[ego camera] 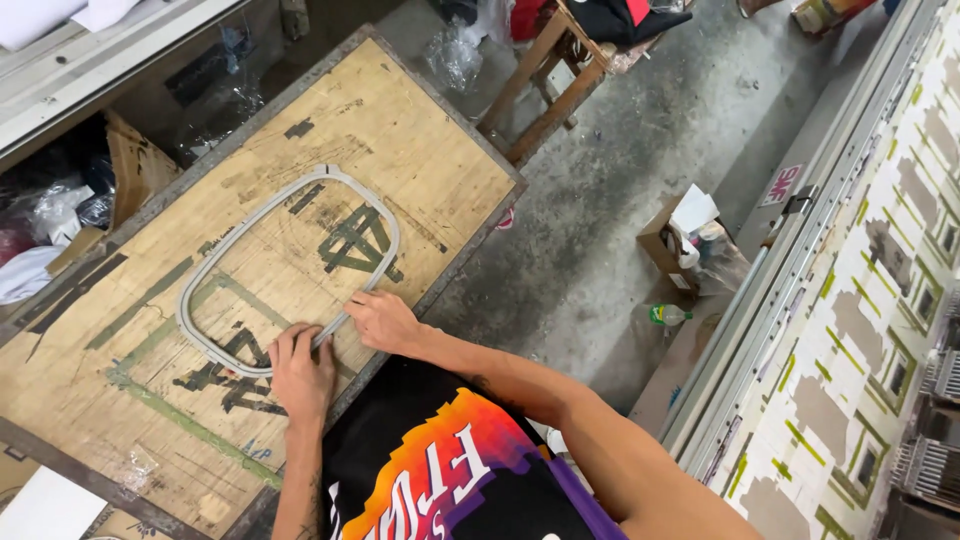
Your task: The person places a rectangular metal frame on a wooden workbench and uses pliers to bend and adjust its corners. The person repeatedly repositions the frame and applies pressure with the pliers to refine the shape.
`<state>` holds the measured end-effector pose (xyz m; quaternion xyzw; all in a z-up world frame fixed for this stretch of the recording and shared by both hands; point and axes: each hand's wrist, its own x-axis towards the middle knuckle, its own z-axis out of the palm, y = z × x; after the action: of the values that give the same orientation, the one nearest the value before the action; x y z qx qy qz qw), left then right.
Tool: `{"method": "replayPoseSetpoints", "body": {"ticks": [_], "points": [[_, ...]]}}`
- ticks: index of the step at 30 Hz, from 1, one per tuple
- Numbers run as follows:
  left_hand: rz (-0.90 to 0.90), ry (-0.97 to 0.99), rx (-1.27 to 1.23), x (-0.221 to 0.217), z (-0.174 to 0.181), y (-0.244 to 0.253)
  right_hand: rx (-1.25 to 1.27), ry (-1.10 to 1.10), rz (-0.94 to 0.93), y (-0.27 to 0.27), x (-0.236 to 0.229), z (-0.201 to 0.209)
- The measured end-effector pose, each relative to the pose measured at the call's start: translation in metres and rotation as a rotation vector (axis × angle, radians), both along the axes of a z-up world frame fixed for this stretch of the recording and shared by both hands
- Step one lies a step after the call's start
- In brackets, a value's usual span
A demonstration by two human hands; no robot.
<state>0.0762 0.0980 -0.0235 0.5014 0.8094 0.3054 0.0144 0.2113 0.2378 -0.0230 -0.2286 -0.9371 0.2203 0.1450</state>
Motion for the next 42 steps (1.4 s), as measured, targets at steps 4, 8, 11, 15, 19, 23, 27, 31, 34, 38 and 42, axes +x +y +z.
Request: {"method": "replayPoseSetpoints", "body": {"ticks": [4, 8, 11, 15, 19, 23, 27, 31, 34, 38, 42], "points": [[0.000, -0.043, -0.017, 0.000, 0.008, 0.001, -0.014, -0.039, -0.077, -0.003, -0.002, 0.007], [0.003, -0.047, -0.031, -0.001, 0.017, -0.003, 0.009, -0.209, -0.070, -0.014, -0.004, 0.032], [-0.009, -0.077, -0.008, -0.003, 0.017, 0.003, 0.110, -0.234, -0.049, -0.005, -0.007, 0.036], [0.005, -0.127, -0.006, 0.000, 0.018, 0.001, 0.085, -0.303, 0.023, -0.006, -0.009, 0.028], [-0.015, -0.161, -0.037, -0.004, 0.016, 0.002, 0.002, -0.341, -0.020, -0.009, -0.017, 0.041], [0.026, -0.142, -0.075, -0.006, 0.009, 0.004, -0.046, -0.514, 0.021, 0.001, -0.006, 0.004], [-0.023, -0.173, -0.046, -0.003, -0.013, -0.009, -0.178, -0.375, -0.117, 0.010, 0.025, 0.008], [-0.085, -0.201, -0.124, -0.007, -0.011, -0.014, -0.323, -0.131, -0.225, 0.029, 0.053, 0.027], [-0.065, -0.197, -0.131, -0.004, -0.001, -0.017, -0.411, -0.135, -0.296, 0.033, 0.073, 0.022], [-0.035, -0.179, -0.116, 0.001, -0.018, -0.016, -0.478, -0.145, -0.251, 0.033, 0.057, 0.048], [-0.054, -0.144, -0.066, 0.001, -0.026, -0.018, -0.508, -0.130, -0.212, 0.030, 0.042, 0.062]]}}
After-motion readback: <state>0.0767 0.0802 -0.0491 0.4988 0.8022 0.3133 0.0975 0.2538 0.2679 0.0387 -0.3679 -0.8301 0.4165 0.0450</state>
